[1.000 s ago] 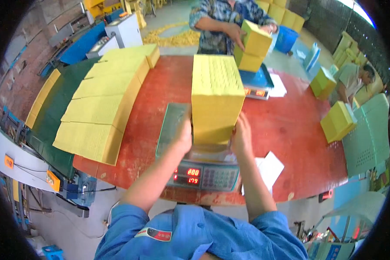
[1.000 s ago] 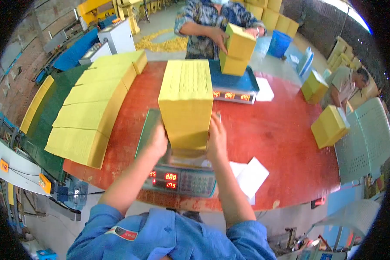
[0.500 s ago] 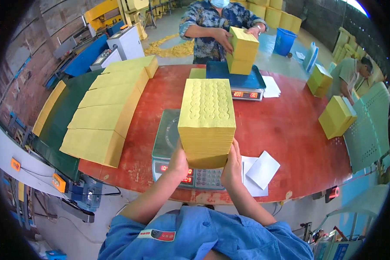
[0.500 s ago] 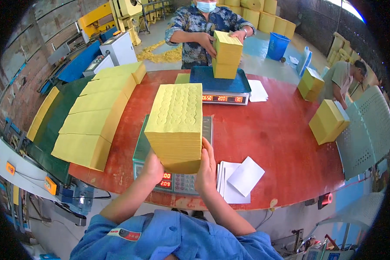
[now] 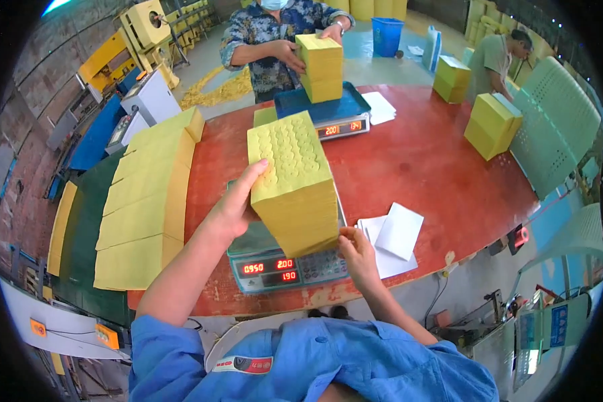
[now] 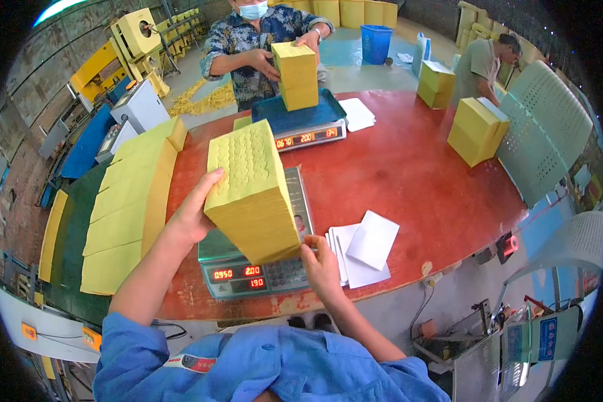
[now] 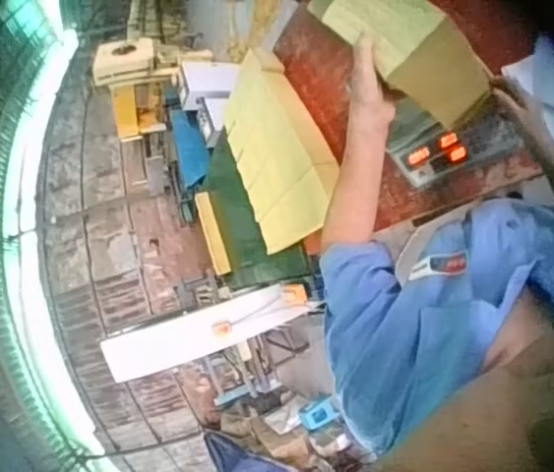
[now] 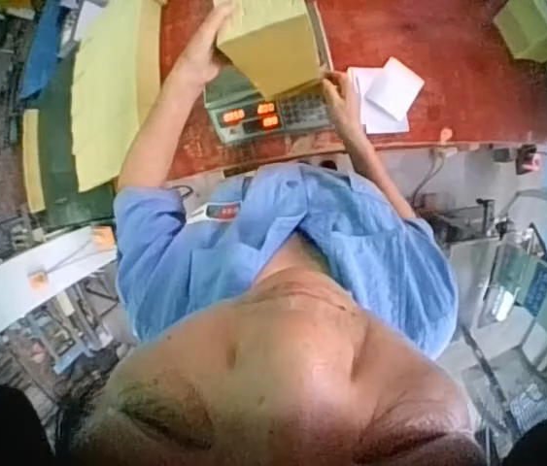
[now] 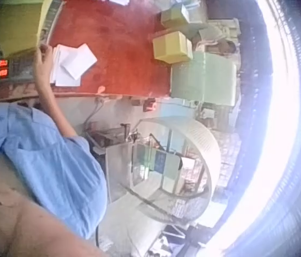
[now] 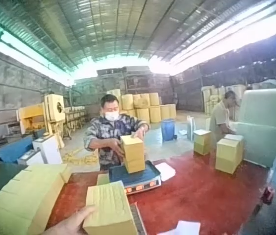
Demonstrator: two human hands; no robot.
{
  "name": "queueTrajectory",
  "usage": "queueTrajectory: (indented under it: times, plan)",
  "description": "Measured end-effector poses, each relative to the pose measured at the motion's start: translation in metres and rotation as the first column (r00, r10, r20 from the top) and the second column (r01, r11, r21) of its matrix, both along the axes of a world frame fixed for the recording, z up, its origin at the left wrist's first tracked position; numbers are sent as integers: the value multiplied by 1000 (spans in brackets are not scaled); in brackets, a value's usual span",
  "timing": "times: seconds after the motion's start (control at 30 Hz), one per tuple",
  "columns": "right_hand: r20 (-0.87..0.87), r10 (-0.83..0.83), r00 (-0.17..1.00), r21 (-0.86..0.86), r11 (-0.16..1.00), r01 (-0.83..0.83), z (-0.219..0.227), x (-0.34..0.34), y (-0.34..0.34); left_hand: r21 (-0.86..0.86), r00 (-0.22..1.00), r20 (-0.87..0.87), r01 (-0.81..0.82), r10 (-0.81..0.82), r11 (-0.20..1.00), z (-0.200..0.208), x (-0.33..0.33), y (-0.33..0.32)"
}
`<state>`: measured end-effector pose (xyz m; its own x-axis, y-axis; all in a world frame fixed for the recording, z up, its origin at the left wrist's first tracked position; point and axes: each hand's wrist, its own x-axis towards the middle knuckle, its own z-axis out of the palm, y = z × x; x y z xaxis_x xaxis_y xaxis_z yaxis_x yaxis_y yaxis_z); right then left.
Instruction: The person is weighing stacks of yellow paper blocks on an electronic scale and moving them from the table to a conveyor belt.
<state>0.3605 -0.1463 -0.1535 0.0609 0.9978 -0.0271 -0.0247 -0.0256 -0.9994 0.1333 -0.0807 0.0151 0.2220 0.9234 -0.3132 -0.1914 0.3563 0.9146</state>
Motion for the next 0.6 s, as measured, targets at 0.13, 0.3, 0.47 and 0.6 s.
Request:
queueTrajectory:
  times: [0.13, 0.3, 0.47, 0.6]
  plan:
    - [-262, 4, 965, -50, 999, -17, 8, -12, 1, 11, 997, 26, 68, -68, 998, -1, -7, 2]
    - [-568, -158, 808, -150, 985, 87, -4, -1, -3, -2, 985, 76, 158, -157, 988, -5, -3, 2]
    - [-580, -129, 804, -258, 966, -30, -6, 20, -18, -8, 971, 99, 218, -217, 976, -7, 18, -14]
    - [-555, -275, 785, -304, 946, 117, 3, 52, -25, 19, 928, 193, 320, -318, 947, 4, 60, -26]
